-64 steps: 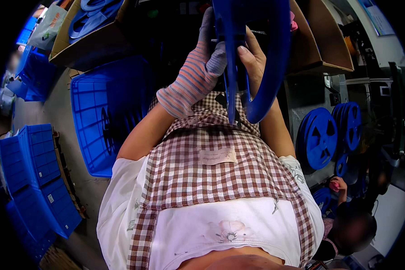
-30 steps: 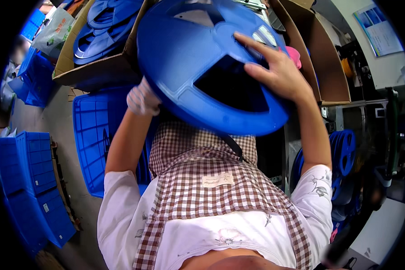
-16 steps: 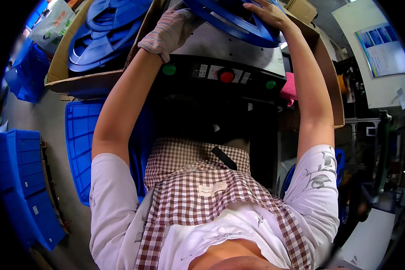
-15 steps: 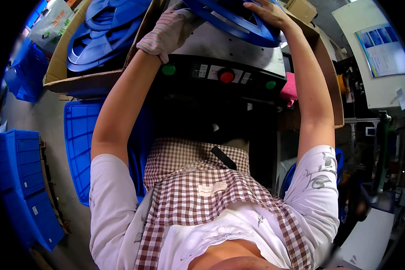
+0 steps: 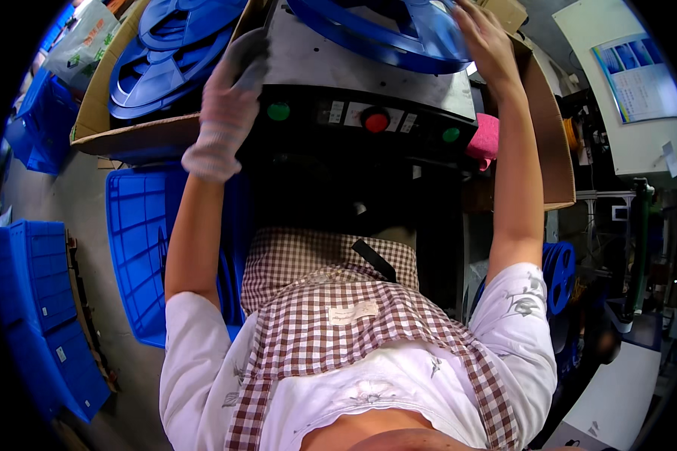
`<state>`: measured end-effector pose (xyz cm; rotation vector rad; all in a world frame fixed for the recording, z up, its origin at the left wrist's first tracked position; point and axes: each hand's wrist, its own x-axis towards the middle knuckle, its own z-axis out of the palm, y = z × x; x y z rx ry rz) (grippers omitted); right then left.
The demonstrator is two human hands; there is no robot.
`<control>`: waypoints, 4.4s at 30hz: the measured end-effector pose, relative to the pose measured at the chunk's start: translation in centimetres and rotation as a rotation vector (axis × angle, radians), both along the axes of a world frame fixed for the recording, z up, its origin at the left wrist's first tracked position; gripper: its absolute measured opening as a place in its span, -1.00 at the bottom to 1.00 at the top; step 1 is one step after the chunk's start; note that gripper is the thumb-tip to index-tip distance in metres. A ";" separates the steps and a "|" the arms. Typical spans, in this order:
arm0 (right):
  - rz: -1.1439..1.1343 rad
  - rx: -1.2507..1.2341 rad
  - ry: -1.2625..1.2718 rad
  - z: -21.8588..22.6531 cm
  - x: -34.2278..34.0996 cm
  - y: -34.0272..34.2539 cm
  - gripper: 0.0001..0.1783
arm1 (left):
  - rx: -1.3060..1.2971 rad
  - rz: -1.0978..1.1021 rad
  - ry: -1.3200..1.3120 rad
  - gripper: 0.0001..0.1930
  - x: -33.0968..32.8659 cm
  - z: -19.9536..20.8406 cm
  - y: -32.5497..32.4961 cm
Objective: The person repeatedly picks up blue plastic reels, wipes them with a pink cloth, and places them into a cardboard box. The person handles the reels one at a time, rotating them to wipe different sides before stacking them in the box.
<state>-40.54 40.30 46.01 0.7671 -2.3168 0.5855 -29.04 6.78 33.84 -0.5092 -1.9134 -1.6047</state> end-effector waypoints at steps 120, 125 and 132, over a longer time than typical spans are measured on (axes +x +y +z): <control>1.302 -0.516 -0.420 -10.6 23.6 -10.0 -0.36 | -0.899 1.005 -0.876 -0.82 27.8 -15.3 -26.9; 1.060 -0.589 -0.516 -12.7 23.1 -8.1 -0.48 | -0.726 0.913 -1.157 -0.82 32.8 -24.0 -28.1; 0.784 -0.710 -0.684 -13.3 21.5 -3.2 -0.67 | -0.888 0.839 -0.797 -0.80 27.0 -20.6 -24.5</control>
